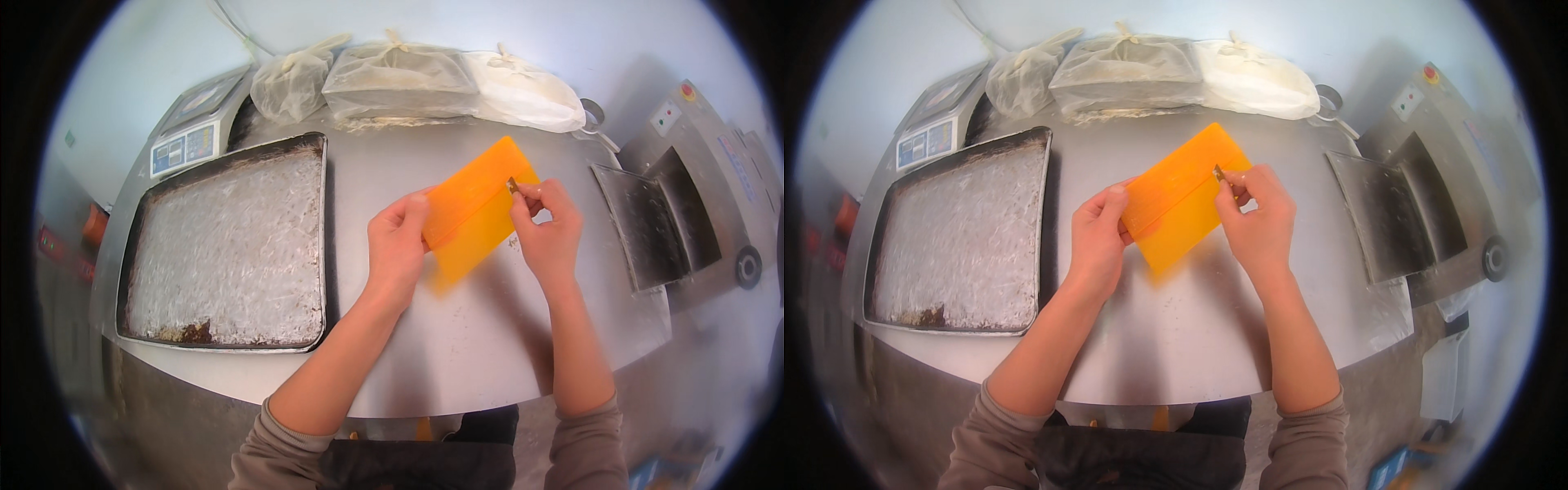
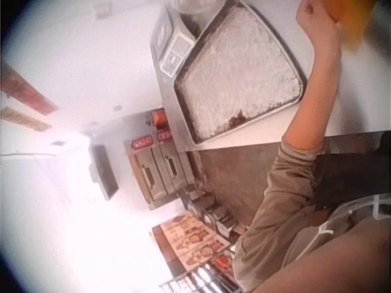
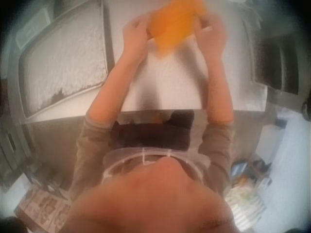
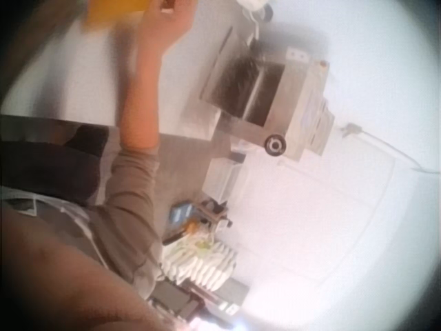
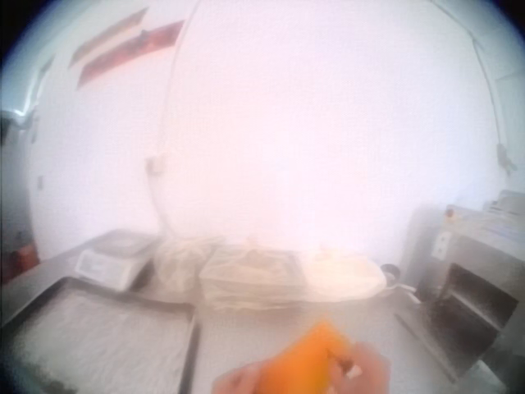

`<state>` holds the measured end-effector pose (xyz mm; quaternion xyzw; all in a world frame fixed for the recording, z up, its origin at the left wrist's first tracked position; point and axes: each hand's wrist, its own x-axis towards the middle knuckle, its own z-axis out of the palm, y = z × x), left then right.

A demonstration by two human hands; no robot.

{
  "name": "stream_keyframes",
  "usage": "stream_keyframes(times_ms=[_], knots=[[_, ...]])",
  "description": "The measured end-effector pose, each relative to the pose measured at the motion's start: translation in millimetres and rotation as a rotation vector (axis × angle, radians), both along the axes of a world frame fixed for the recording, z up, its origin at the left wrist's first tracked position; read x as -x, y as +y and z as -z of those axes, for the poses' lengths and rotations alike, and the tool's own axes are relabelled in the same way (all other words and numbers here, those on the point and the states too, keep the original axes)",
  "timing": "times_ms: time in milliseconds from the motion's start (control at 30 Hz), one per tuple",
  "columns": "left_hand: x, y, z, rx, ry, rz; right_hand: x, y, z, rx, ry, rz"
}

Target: The person scores a rectangular sheet of orange dough with a small knife, making parallel lines across the surface and then perpendicular lines to form a grid. The person holds the dough steady with one hand while scoring with the other, then places the scored sheet into a cloth bag.

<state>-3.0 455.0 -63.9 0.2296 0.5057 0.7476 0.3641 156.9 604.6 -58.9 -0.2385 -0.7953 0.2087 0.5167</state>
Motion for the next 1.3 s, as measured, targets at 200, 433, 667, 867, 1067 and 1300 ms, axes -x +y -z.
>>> stream_keyframes(times_ms=[200, 433, 667, 867, 1067, 1300], knots=[[1.0, -0.8, 0.9, 0.008, 0.043, -0.002, -7.0, 17.0, -3.0, -0.018, 0.033, 0.069], [1.2, -0.4, 3.9, 0.011, 0.062, -0.013, -10.3, 25.5, -0.6, 0.019, 0.055, 0.100], [5.9, 3.4, 11.0, 0.033, 0.113, -0.080, -18.4, 39.0, -0.4, 0.180, 0.118, 0.119], [9.5, 2.6, 13.4, 0.029, 0.098, -0.152, -31.6, 54.2, -9.3, 0.417, 0.134, 0.037], [10.6, 3.9, 10.1, 0.066, -0.001, -0.193, -35.8, 53.1, -13.7, 0.641, 0.213, -0.126], [12.4, 3.0, 7.0, 0.104, -0.085, -0.184, -34.3, 50.5, -15.9, 0.720, 0.209, -0.165]])
